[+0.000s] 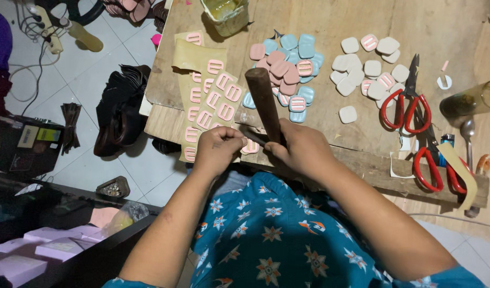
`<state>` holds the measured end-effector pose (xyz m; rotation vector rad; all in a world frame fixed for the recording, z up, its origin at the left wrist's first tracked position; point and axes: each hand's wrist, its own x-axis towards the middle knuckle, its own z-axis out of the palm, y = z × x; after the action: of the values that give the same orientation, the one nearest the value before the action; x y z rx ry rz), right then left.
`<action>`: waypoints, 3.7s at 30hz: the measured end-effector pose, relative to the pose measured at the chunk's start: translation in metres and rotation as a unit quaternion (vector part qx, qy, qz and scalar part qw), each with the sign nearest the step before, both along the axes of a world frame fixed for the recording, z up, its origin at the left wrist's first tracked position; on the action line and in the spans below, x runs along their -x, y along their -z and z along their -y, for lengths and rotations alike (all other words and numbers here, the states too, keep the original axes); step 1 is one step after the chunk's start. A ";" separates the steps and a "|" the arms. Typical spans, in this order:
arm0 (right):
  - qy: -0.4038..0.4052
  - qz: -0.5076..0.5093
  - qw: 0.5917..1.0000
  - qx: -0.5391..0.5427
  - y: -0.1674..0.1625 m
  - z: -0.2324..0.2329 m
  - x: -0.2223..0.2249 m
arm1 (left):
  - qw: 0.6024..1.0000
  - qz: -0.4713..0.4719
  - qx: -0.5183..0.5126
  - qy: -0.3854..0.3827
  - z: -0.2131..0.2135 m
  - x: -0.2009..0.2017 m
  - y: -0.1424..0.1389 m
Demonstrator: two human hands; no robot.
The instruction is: The person sits at a low wooden work table and hammers small pink, blue and white plastic pieces one at a time on a wooden block, repositioning each piece between strikes. Near the end, the person holds a pink piece and trims its edge with red-handled scissors.
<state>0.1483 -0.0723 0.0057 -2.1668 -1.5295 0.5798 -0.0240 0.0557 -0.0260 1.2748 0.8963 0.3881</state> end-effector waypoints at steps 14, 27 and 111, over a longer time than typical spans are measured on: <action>-0.012 0.030 0.999 0.016 -0.002 0.000 0.006 | 0.999 -0.027 -0.016 0.027 -0.006 0.000 -0.001; -0.054 0.028 0.998 -0.001 -0.009 -0.008 -0.004 | 0.978 -0.086 -0.182 0.056 -0.001 0.001 -0.007; 0.015 0.000 1.000 0.017 -0.008 0.007 0.011 | 0.995 -0.042 -0.088 0.022 -0.001 0.000 0.000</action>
<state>0.1373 -0.0795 0.0138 -2.2116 -1.4948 0.6010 -0.0244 0.0568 -0.0261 1.4796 0.9186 0.3881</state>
